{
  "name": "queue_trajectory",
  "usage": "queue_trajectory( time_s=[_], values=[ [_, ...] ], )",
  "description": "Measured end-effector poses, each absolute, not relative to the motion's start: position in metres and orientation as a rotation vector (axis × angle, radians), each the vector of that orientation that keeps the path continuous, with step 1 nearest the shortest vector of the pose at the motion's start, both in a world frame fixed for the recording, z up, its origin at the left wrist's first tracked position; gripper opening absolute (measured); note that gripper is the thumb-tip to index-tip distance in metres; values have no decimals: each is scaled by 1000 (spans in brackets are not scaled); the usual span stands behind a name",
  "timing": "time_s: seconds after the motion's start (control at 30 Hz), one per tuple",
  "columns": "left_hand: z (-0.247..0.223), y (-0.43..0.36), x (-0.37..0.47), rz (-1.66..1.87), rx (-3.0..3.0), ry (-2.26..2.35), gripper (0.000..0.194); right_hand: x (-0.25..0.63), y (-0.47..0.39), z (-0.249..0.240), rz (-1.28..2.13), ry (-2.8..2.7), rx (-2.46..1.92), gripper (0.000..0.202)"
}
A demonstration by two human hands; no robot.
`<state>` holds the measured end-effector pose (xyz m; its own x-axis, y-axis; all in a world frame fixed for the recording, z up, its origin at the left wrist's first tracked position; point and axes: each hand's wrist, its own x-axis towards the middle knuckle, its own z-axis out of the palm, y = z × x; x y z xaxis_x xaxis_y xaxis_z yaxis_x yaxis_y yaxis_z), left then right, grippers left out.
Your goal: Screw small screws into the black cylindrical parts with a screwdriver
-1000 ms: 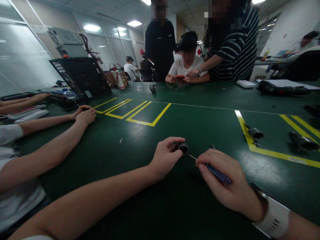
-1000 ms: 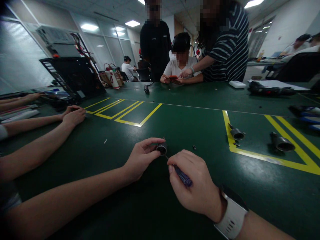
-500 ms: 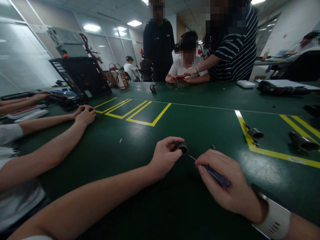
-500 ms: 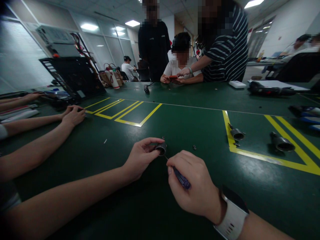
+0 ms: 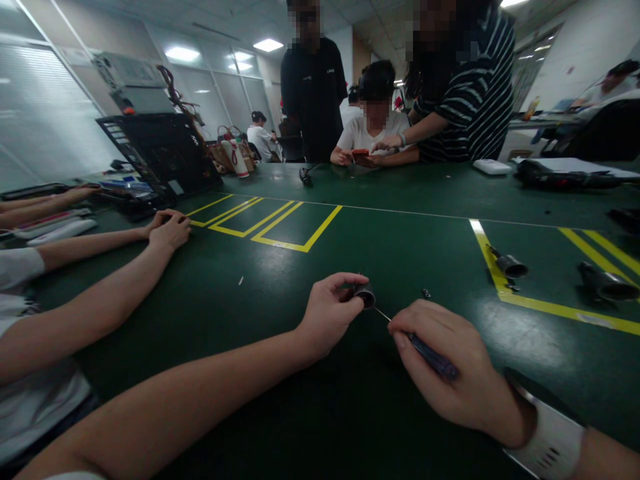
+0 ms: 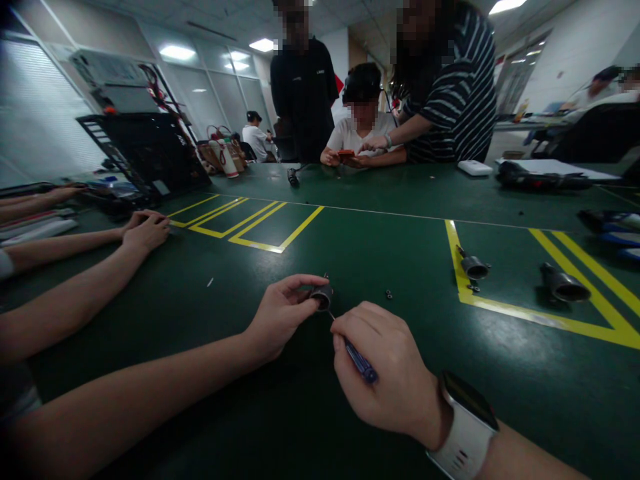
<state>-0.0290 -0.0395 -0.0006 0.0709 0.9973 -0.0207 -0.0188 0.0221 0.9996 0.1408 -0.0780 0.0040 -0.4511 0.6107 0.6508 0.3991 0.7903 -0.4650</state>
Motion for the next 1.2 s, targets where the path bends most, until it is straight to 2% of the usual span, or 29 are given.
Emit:
queue_trajectory(
  time_s=[0.4, 0.5, 0.63, 0.73, 0.8, 0.97, 1.2],
  values=[
    [-4, -36, -30, 1148, 1215, 1148, 26, 140, -80, 8, 356, -2065, -762, 12],
    [-1, -38, -31, 1092, 1202, 1116, 25, 152, -71, 21, 562, -1753, -818, 12],
    [12, -50, -28, 937, 1189, 1090, 24, 173, -42, 37, 998, -1149, -884, 11],
    [25, -67, -23, 800, 1114, 996, 26, 186, -22, 32, 1175, -974, -1031, 9],
    [33, -78, -20, 727, 1036, 939, 35, 191, -15, 22, 1227, -951, -1116, 14],
    [43, -95, -13, 700, 877, 887, 42, 194, -12, 4, 1234, -955, -1189, 14],
    [34, -103, -10, 695, 891, 854, 39, 205, -17, -10, 1016, -918, -1264, 26]
  ],
)
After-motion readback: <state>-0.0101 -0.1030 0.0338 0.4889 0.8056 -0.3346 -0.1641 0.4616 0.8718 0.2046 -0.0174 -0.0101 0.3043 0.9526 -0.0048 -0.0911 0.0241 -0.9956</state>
